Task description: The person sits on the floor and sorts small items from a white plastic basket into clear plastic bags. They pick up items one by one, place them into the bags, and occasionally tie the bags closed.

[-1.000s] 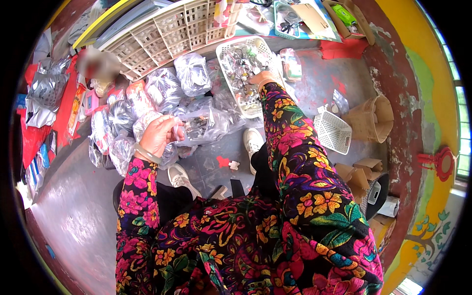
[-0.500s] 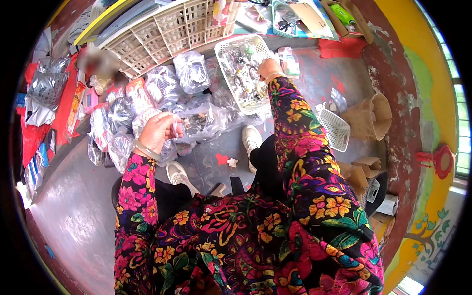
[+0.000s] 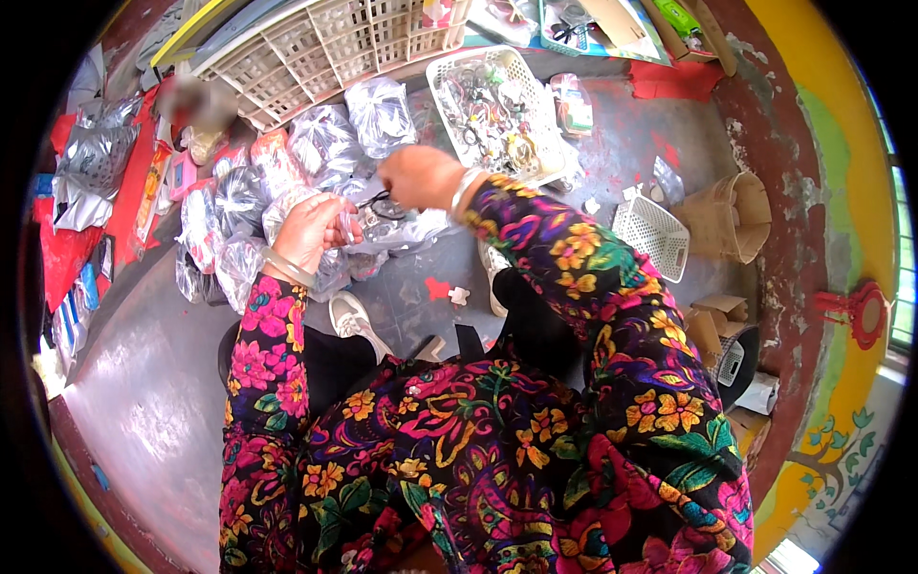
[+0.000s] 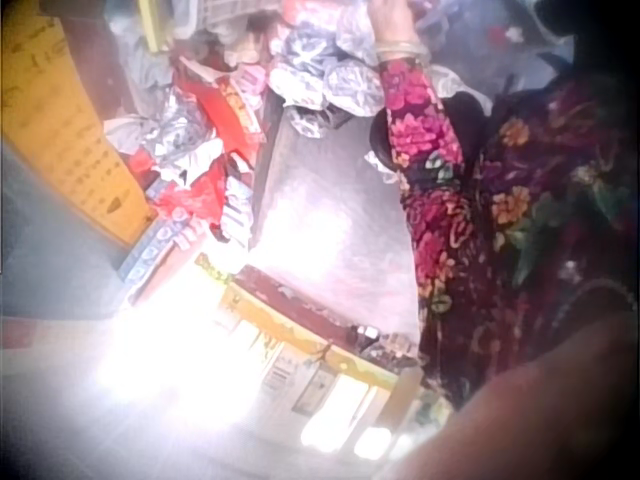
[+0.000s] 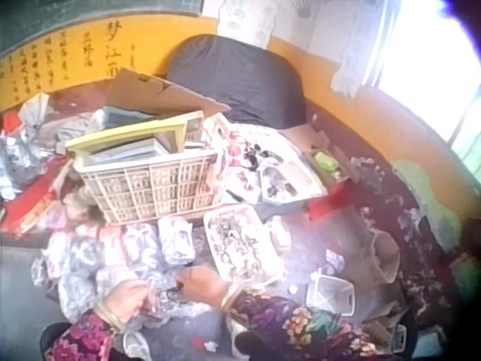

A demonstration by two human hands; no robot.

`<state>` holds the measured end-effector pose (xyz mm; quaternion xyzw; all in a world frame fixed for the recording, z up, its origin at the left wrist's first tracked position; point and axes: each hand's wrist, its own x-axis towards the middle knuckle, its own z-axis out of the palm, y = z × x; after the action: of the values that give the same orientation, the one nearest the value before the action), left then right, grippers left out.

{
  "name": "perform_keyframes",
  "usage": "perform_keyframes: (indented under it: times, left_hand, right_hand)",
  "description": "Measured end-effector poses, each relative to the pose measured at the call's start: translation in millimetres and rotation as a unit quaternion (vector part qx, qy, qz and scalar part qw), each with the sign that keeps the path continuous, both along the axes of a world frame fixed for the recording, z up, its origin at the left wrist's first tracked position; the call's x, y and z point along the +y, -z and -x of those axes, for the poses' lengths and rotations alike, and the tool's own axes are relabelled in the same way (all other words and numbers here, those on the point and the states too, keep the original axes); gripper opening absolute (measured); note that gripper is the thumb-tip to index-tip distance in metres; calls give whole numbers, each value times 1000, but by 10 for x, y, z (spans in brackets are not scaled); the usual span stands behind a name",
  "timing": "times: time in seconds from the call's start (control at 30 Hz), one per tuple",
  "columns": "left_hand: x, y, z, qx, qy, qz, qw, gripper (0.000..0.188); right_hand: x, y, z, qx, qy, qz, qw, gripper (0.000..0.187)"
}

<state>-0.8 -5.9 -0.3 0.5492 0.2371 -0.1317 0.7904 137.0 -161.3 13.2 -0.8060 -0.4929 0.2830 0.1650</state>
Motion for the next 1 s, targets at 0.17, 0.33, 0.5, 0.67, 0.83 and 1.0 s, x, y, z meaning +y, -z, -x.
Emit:
perform_keyframes:
  times: [0.17,0.33,0.5,0.67,0.83,1.0]
  left_hand:
    - [0,-6,1,1,2,4,1000,22]
    - [6,27,-5,-12,2,0,1000,22]
    - [2,16,-2,-7,-18,18,1000,23]
    - [6,37,-19,-7,-11,25,1000,24]
    - [42,70,-5,-8,-2,31,999,25]
    - [33,22,-7,-8,7,22,1000,26]
  right_hand:
    - [195,412,325,-153,-36,37,987,19]
    - [260,667,274,-126,-47,-60,989,19]
    - [321,752,240,-93,-18,-112,989,9]
    - [280,919,218,104,80,-43,990,14]
    - [139,1007,94,-64,-33,118,990,22]
    - [115,754,-61,29,-14,214,976,11]
